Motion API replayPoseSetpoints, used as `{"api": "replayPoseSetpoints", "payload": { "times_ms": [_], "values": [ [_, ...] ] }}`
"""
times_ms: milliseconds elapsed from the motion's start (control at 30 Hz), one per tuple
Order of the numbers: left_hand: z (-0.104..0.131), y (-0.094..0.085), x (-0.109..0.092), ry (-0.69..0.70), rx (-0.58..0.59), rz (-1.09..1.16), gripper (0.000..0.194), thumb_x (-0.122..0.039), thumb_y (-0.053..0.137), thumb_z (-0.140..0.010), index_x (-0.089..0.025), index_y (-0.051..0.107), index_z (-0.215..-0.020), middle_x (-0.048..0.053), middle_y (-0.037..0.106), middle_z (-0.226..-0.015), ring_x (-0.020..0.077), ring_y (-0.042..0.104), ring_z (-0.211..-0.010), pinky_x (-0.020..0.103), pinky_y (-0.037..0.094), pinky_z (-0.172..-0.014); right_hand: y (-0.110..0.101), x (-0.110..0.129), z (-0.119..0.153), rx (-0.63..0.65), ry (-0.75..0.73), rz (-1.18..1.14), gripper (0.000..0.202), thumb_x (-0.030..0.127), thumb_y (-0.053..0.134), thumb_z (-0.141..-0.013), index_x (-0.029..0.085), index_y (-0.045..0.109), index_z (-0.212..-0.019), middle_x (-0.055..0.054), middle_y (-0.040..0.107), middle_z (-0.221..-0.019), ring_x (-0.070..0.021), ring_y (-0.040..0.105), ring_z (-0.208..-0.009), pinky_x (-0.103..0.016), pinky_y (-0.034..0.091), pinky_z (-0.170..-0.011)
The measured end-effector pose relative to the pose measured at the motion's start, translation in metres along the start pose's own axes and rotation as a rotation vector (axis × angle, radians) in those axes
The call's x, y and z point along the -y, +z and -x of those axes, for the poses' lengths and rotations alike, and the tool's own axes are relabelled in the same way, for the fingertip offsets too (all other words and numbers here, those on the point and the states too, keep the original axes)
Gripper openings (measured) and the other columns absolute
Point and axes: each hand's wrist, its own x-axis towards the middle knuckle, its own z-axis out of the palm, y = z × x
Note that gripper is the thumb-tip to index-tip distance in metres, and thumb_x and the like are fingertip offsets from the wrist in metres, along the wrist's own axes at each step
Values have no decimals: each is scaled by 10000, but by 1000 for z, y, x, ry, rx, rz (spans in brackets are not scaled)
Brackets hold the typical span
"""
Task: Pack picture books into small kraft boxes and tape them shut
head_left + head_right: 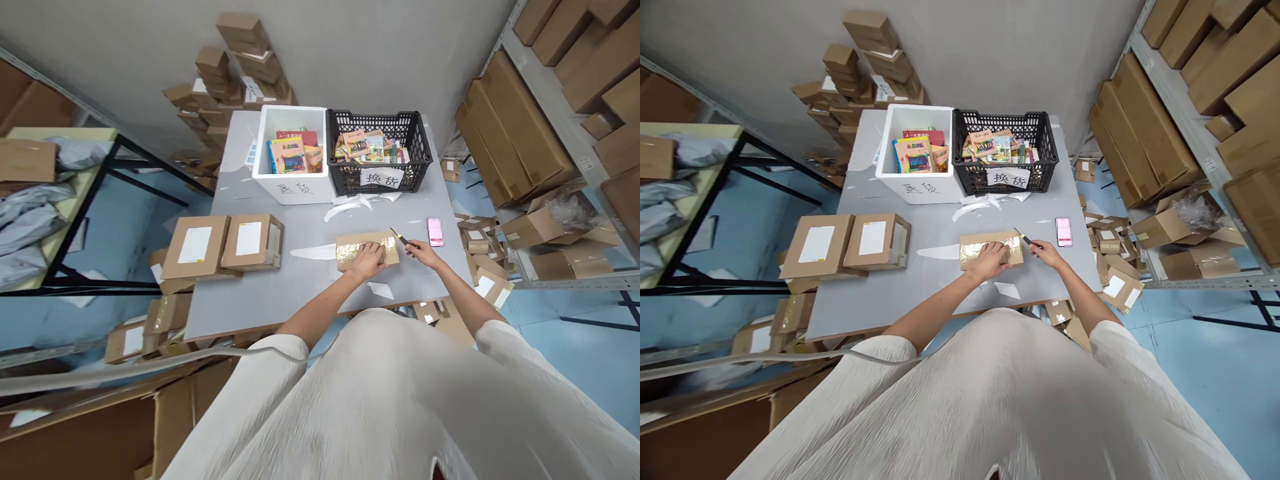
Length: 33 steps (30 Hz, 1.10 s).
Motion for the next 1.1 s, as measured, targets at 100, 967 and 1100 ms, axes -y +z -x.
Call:
{"api": "replayPoseSetpoints", "payload": {
  "times_ms": [100,967,1100],
  "values": [
    [-5,2,-3,-35,19,-4,595,-364,831,-964,-222,594,-1491,193,639,-1498,400,555,-1489,537,413,-1269,-16,-2,2,24,-15,78,360,552,662,-1022,214,726,-920,-74,811,-1014,-212,780,-873,-337,619,-829],
    [-5,6,-8,-105,7,3,648,-290,875,-903,-262,623,-1500,166,617,-1475,397,587,-1460,535,444,-1276,-50,5,-34,65,-355,794,306,336,666,-1050,251,858,-1274,-153,846,-1208,-388,714,-1198,-521,501,-1110],
    [-6,6,-9,-103,7,-8,652,-292,883,-898,-268,625,-1497,162,623,-1467,393,614,-1421,546,424,-1291,-47,10,-41,102,-311,732,270,362,727,-1010,275,872,-1220,-128,850,-1153,-374,723,-1148,-498,518,-1085]
  ]
}}
